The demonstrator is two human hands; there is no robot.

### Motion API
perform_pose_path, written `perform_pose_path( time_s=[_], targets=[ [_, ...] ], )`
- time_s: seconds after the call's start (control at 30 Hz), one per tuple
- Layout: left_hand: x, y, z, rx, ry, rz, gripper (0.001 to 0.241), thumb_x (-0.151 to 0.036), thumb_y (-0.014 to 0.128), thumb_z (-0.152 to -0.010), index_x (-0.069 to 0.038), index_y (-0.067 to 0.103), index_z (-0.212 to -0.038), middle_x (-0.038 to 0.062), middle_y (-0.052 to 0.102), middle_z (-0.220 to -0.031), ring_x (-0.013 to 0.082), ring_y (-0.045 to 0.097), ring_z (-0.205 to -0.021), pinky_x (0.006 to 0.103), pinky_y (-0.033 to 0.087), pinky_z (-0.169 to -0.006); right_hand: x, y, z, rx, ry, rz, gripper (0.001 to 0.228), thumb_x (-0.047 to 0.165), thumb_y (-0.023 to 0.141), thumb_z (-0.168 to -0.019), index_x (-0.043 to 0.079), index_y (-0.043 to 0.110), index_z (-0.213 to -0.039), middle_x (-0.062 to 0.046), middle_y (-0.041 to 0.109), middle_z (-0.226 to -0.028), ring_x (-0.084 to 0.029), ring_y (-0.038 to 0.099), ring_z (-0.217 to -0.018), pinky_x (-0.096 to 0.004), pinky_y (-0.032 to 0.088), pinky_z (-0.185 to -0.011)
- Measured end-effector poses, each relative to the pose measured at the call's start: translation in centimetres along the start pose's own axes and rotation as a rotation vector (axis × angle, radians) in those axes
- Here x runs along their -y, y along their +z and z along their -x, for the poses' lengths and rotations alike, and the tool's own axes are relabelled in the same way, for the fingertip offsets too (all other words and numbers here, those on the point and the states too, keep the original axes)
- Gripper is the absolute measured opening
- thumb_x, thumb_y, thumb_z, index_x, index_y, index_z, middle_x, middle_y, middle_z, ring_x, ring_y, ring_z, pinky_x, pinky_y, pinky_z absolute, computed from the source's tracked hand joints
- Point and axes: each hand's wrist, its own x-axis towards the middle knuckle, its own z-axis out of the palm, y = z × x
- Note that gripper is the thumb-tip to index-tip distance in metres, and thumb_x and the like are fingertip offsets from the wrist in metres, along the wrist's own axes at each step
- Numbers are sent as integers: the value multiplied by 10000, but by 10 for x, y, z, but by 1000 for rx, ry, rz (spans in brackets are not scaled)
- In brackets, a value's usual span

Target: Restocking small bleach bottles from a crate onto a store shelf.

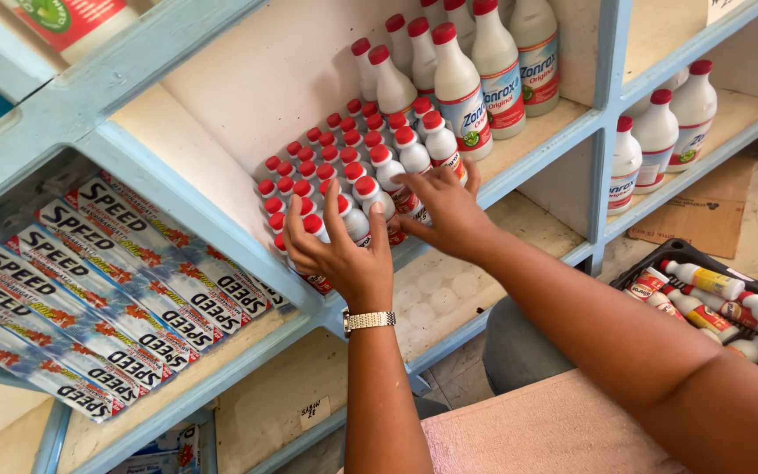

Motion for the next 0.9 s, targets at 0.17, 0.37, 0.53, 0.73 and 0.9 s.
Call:
perform_pose_path(
  time_s=[0.17,0.37,0.53,0.73,0.9],
  targets=[
    [-16,18,23,-10,144,183,430,-249,786,-937,-174,627,-1329,127,458,-1455,346,400,-1385,553,317,-1169,-8,-39,-1,-248,-45,-61,539,360,786,-934,131,581,-1377,-86,650,-1260,-288,549,-1266,-542,156,-1176],
    [-50,40,56,464,263,591,286,-80,675,-976,-118,605,-1251,90,596,-1292,333,591,-1252,460,470,-1113,-49,-52,45,-397,-76,-91,463,171,724,-1022,82,533,-1434,-104,606,-1361,-299,546,-1271,-462,294,-1156],
    [-54,55,84,872,222,660,325,-78,705,-905,-120,650,-1222,129,600,-1281,351,591,-1211,446,482,-1045,-123,-56,143,-80,-1,-14,429,116,692,-1003,81,556,-1408,-140,586,-1336,-344,537,-1256,-475,370,-1097],
    [-36,62,111,1174,206,592,369,-79,737,-857,-129,677,-1217,115,615,-1277,346,587,-1209,437,491,-1024,-235,-19,306,747,352,154,307,216,693,-914,186,675,-1219,-108,695,-1144,-334,669,-1045,-478,530,-905],
    [-36,68,121,1312,187,579,403,-89,756,-840,-142,687,-1233,119,635,-1273,335,599,-1208,422,488,-1031,-280,12,431,1397,492,136,416,322,774,-822,241,680,-1220,-58,732,-1179,-282,695,-1097,-456,570,-917]
  ],
)
